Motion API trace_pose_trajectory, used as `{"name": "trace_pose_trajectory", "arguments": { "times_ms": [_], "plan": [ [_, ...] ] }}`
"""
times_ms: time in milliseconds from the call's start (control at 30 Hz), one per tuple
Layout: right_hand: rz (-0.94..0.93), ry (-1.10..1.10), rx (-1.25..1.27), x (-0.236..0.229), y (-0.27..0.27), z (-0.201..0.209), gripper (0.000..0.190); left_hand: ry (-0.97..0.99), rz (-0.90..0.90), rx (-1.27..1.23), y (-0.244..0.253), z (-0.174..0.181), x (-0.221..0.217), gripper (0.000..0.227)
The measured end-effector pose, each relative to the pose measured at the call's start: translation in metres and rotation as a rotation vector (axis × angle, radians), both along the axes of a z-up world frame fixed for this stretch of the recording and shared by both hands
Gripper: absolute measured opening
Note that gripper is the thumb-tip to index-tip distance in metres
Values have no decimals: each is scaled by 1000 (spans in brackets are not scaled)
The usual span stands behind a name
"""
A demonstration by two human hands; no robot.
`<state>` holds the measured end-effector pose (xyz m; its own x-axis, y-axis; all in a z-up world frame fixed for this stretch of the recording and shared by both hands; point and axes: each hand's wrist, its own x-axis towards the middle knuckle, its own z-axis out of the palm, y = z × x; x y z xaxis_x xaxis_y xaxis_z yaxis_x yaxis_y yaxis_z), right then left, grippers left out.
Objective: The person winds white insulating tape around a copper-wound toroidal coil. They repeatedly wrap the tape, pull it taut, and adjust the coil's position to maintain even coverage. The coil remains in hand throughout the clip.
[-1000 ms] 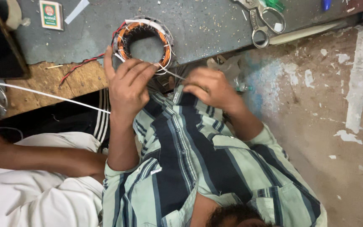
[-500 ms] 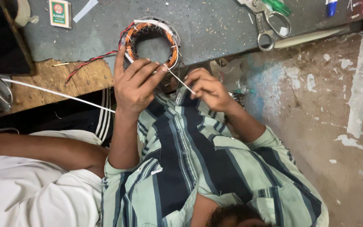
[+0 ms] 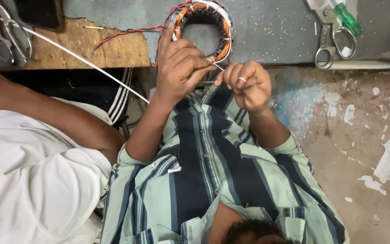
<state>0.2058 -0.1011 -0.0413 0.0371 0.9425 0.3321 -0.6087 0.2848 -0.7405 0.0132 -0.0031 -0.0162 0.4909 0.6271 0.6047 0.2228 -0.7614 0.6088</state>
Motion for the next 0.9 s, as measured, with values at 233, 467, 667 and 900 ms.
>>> {"name": "trace_pose_trajectory", "arguments": {
  "times_ms": [233, 467, 667, 900],
  "plan": [
    [-53, -82, 17, -3, 1, -22, 23, 49, 43, -45, -4, 8, 5, 26],
    [-14, -59, -12, 2, 1, -37, 28, 84, 134, -40, -12, -2, 22, 27],
    [4, -26, -15, 1, 7, -40, 37, 105, 115, -97, -14, 0, 18, 30],
    [14, 19, 13, 1, 10, -39, 35, 51, 155, -55, -14, -2, 27, 28]
  ]
}}
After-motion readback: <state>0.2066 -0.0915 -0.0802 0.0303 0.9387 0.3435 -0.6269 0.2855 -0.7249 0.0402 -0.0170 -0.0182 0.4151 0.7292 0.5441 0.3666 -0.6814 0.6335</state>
